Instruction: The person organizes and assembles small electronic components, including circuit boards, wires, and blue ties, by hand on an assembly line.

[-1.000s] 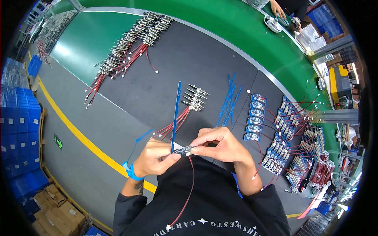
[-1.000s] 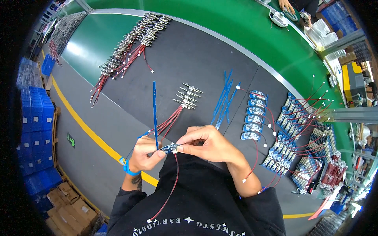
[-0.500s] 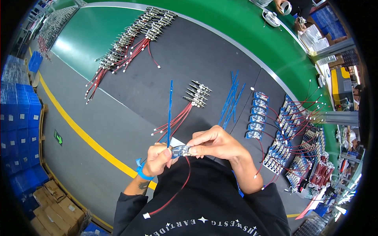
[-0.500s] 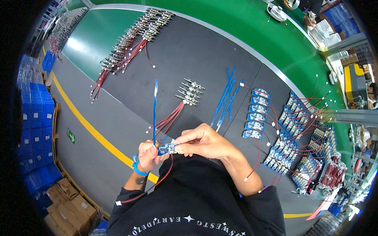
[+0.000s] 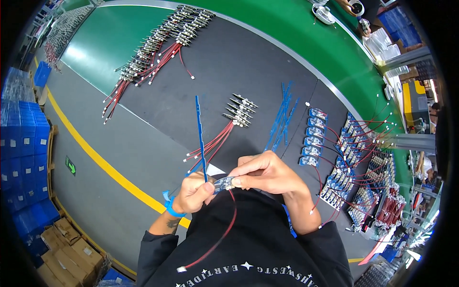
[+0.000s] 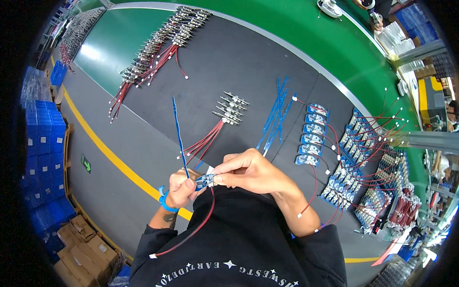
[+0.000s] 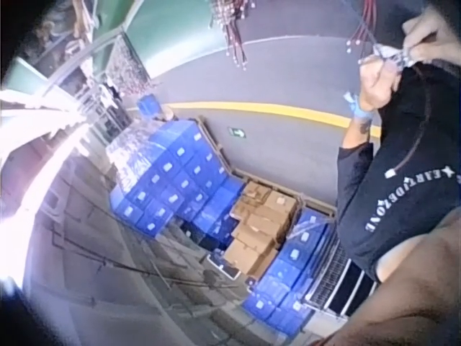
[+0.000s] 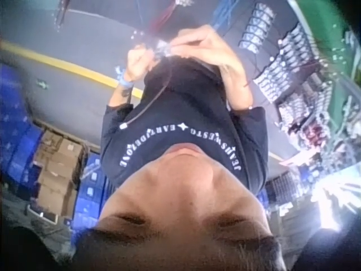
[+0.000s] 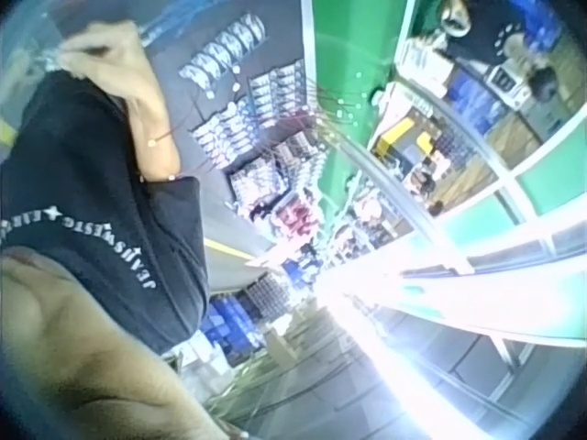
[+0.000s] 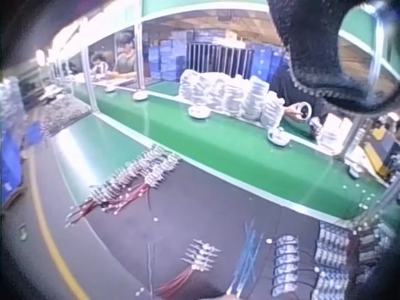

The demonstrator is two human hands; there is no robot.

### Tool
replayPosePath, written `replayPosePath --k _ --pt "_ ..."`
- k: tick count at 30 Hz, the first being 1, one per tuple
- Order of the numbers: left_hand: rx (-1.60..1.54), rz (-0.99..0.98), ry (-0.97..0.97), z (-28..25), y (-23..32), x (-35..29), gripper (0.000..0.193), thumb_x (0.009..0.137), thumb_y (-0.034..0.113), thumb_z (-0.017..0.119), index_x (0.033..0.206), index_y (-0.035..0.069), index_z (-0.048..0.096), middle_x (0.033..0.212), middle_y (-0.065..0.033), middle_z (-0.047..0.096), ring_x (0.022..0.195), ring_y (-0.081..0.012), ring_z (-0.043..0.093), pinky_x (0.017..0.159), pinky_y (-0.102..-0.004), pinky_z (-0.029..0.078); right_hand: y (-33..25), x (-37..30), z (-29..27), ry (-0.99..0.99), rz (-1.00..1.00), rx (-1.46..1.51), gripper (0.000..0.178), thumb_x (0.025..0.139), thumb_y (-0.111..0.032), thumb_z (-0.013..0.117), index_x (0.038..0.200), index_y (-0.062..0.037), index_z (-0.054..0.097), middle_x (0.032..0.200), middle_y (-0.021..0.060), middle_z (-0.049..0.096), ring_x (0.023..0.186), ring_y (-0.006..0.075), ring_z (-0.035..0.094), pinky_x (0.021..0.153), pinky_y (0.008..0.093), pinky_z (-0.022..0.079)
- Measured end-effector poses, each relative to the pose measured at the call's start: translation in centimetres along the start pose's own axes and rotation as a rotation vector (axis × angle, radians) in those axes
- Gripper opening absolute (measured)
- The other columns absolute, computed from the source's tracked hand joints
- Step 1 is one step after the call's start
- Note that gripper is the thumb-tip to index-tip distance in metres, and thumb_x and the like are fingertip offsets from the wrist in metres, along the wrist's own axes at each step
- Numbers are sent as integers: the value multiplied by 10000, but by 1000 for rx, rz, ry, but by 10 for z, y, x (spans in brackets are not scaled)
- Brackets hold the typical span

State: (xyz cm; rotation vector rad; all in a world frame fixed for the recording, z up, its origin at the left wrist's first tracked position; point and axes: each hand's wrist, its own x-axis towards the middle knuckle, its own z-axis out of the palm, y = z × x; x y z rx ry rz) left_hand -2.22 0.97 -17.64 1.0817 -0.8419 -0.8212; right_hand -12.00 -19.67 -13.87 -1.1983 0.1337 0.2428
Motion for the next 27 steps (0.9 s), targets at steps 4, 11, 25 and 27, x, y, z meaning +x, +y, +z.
replayPosePath --k 4,11,25,27 --pt "-109 22 66 -2 -9 -10 453 988 143 451 550 33 418 497 -74 485 426 -179 463 429 -314 345 6 1 5 32 -17 86 159 863 -21 689 1017 13 714 794 37 637 700 67 570 582 213 453" --pt "158 207 622 -52 15 -17 540 1036 193 373 517 44 369 466 -44 390 411 -137 360 390 -277 275 11 26 -2 697 -224 -525 118 807 -65 741 888 5 691 787 66 666 638 91 618 529 229 444" --pt "850 90 -18 28 15 44 371 841 203 709 574 33 515 485 -85 466 415 -296 474 422 -398 357 10 6 16 495 -279 -158 190 877 -36 666 1040 58 641 937 98 646 746 91 612 613 196 473" --pt "889 31 -69 30 16 50 355 827 242 725 587 49 547 504 -75 483 431 -279 498 436 -390 378 1 5 10 639 -262 -151 163 908 -66 638 1028 42 662 804 54 663 723 82 627 636 213 498"
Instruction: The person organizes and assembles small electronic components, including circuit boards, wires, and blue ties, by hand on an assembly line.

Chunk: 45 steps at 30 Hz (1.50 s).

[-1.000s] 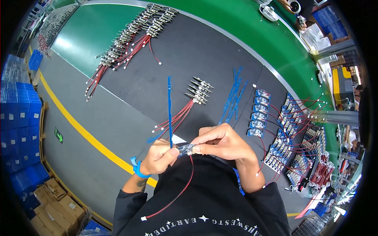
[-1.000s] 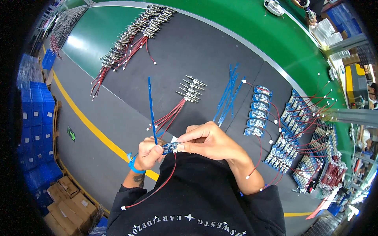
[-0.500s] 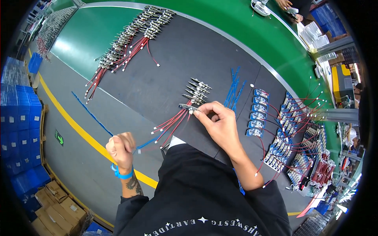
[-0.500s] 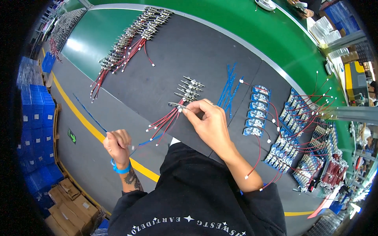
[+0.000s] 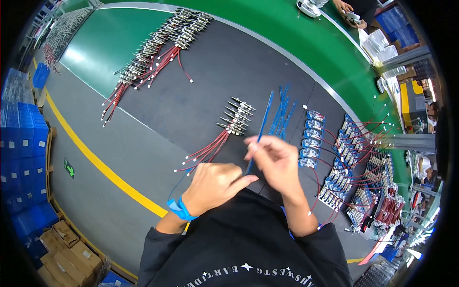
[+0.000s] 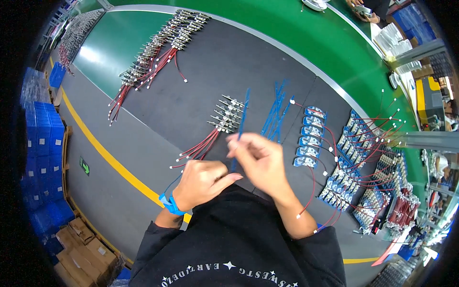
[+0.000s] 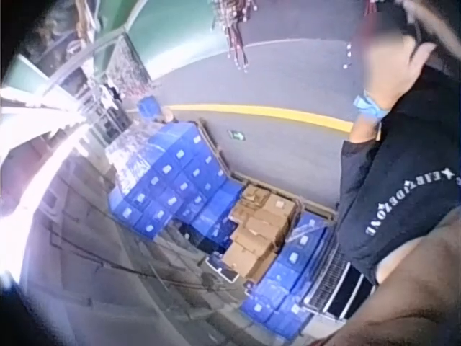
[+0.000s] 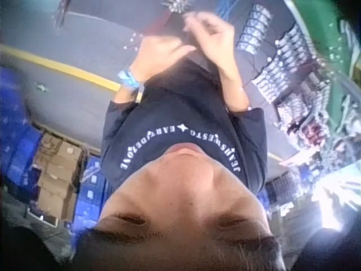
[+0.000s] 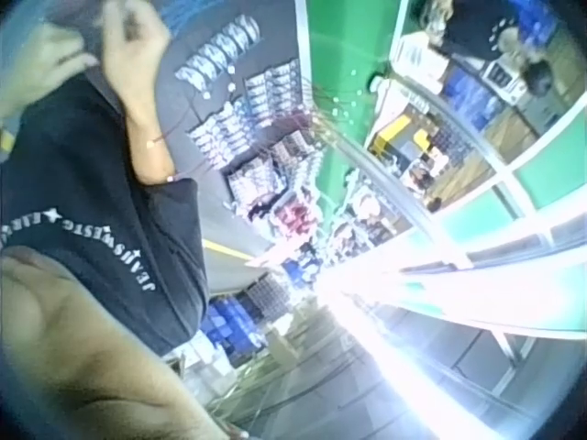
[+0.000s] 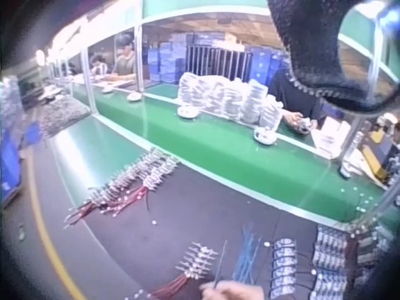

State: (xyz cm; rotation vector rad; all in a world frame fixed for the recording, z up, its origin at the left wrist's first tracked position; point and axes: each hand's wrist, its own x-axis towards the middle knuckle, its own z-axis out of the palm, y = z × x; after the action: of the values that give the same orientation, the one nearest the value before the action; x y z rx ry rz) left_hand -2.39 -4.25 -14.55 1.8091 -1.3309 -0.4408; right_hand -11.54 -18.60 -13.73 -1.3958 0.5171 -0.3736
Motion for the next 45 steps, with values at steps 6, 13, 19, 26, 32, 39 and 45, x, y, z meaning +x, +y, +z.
replayPosePath --k 6,13,19,26,32,39,45 --pt "372 -173 528 2 -20 15 190 728 154 788 849 37 698 805 -54 586 728 -230 529 617 -361 420 4 27 -58 406 -33 -956 193 828 -85 694 955 58 668 759 149 642 663 233 625 633 337 499" --pt "477 -247 541 19 -30 21 142 747 149 766 871 88 734 842 14 596 802 -199 522 712 -341 380 9 55 -38 260 -446 -864 220 825 -100 682 1020 1 671 1005 145 645 968 310 595 849 374 472" --pt "514 -255 580 24 -31 25 111 734 158 770 832 116 742 817 19 592 805 -198 528 725 -362 382 20 88 -24 -8 -376 -807 204 867 -112 633 1026 9 676 982 145 651 912 280 618 762 348 487" --pt "519 -319 554 17 -28 2 103 729 145 764 826 119 742 829 2 581 808 -209 525 727 -356 383 14 76 -7 -150 -201 -659 176 856 -63 619 992 38 669 857 148 638 728 266 631 668 338 492" --pt "385 -451 613 13 -20 -36 171 727 96 757 896 94 737 947 -64 581 872 -262 537 720 -381 433 13 51 13 -280 -197 -629 192 845 -39 628 1016 44 653 863 156 628 704 265 627 651 345 489" --pt "251 -496 639 11 -16 -41 164 765 69 745 925 51 717 976 -108 598 560 -227 595 513 -374 473 14 48 18 -328 -324 -779 179 835 -14 621 1003 43 641 885 160 619 763 331 628 682 398 493" --pt "456 -399 451 -1 -17 -42 167 773 63 726 938 54 701 797 -73 590 611 -247 593 536 -380 468 15 46 19 -341 -475 -877 203 807 8 627 1007 42 628 867 149 597 785 333 624 690 410 501"
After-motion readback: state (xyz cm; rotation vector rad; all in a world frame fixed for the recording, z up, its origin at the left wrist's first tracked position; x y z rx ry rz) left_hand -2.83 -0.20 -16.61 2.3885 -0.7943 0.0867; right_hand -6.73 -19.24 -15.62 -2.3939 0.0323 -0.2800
